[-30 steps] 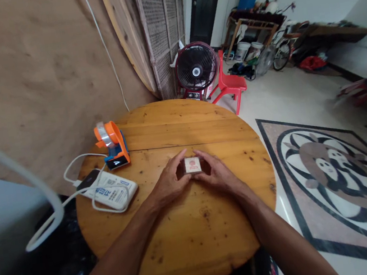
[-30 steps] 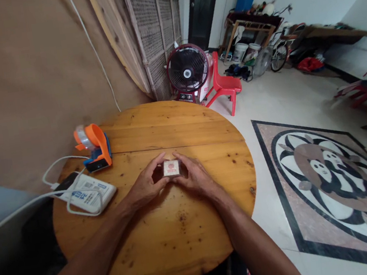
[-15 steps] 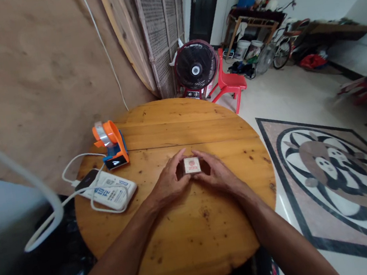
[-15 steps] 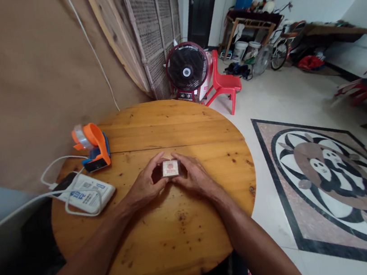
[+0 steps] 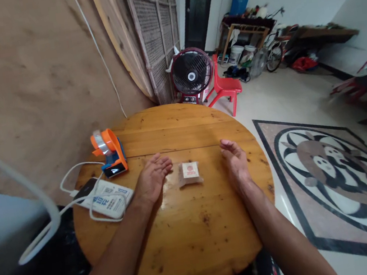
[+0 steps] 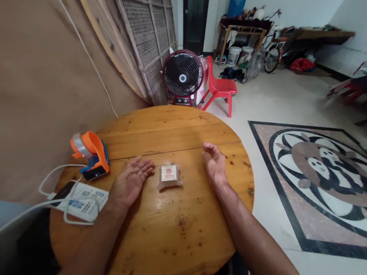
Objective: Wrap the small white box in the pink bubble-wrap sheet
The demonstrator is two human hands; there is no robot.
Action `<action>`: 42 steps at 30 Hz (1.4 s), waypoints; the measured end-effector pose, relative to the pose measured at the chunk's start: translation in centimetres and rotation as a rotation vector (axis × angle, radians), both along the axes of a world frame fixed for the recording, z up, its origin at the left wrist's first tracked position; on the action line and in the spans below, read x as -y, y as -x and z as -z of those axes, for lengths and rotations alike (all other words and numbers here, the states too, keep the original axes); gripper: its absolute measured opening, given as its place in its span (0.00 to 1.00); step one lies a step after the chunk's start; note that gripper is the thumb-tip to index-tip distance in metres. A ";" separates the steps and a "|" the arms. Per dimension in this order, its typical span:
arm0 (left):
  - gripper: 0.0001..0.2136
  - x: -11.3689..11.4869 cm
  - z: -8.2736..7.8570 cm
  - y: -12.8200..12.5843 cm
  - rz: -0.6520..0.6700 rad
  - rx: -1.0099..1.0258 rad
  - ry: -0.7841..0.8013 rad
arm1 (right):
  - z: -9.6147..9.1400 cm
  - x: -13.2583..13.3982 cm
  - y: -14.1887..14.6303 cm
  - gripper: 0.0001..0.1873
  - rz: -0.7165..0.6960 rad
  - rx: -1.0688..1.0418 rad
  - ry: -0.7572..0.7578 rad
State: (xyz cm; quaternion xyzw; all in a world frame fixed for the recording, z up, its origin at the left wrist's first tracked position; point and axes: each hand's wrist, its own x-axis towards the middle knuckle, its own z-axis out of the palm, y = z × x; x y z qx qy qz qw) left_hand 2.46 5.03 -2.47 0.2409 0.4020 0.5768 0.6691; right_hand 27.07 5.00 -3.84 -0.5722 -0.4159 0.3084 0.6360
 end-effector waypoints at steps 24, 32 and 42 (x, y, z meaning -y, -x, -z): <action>0.12 0.2 0.2 -0.1 0.043 -0.055 -0.049 | 2.1 -0.8 0.7 0.10 -0.116 0.538 -0.043; 0.12 0.5 0.0 -0.5 0.030 -0.099 -0.047 | 2.0 -0.8 0.6 0.10 -0.139 0.573 -0.060; 0.09 0.4 0.7 -0.5 0.032 -0.182 -0.107 | 2.1 -1.4 0.4 0.11 -0.146 0.555 -0.055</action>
